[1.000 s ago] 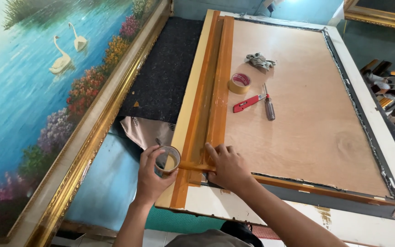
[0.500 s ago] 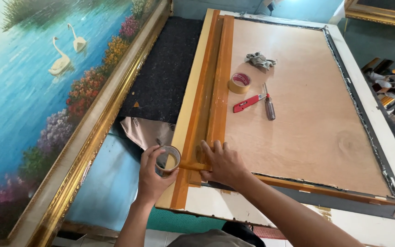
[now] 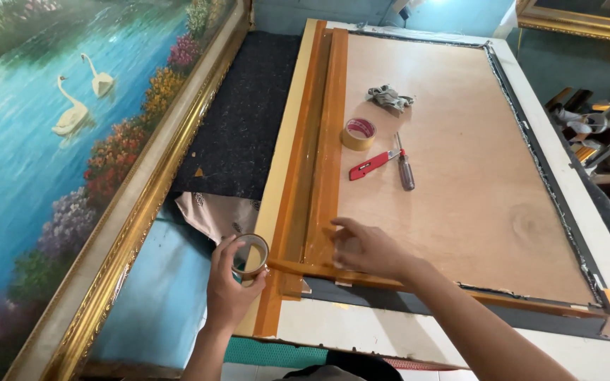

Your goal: Applying brown adhesive tape to the edges of a picture frame to secure the backing.

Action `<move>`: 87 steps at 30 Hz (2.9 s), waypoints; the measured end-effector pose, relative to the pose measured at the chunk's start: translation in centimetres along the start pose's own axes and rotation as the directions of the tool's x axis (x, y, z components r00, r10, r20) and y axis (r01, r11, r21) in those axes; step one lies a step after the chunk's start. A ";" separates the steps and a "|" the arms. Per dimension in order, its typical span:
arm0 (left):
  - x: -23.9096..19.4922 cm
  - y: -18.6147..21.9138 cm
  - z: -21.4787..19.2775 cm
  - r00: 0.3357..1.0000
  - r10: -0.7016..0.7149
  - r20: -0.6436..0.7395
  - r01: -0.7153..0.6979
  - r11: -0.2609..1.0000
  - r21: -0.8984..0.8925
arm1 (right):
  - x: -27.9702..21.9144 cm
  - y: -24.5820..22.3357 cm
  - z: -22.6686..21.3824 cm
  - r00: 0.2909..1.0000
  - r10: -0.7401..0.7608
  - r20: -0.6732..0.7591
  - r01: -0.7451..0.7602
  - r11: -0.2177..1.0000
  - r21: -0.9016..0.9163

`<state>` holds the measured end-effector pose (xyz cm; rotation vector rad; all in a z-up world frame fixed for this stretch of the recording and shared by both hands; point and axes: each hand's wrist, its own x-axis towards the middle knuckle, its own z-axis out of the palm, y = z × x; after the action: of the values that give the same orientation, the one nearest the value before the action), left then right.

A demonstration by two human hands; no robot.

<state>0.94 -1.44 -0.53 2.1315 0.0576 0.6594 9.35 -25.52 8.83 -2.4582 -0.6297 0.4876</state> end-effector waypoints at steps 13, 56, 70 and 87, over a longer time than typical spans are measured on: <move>1.0 3.2 0.1 0.962 -0.269 0.038 0.261 0.954 0.148 | 13.2 9.8 -4.5 0.985 0.143 -0.095 -0.169 0.902 -0.396; 4.7 1.8 -4.7 0.892 -0.142 0.430 0.125 0.990 0.067 | -5.5 -12.3 8.7 0.809 0.534 0.245 -0.414 0.223 0.883; 4.4 -0.4 -4.3 0.911 -0.036 0.411 0.055 0.998 -0.034 | -4.5 -14.0 12.1 0.740 0.611 0.280 -0.470 0.173 0.865; 4.2 -1.2 -4.0 0.924 0.027 0.382 -0.006 0.998 -0.056 | -3.1 -14.7 11.8 0.707 0.666 0.239 -0.445 0.156 0.882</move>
<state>2.85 3.41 2.30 2.1728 -0.1900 0.2399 -3.44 -11.35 8.84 -1.4668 0.6491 0.6109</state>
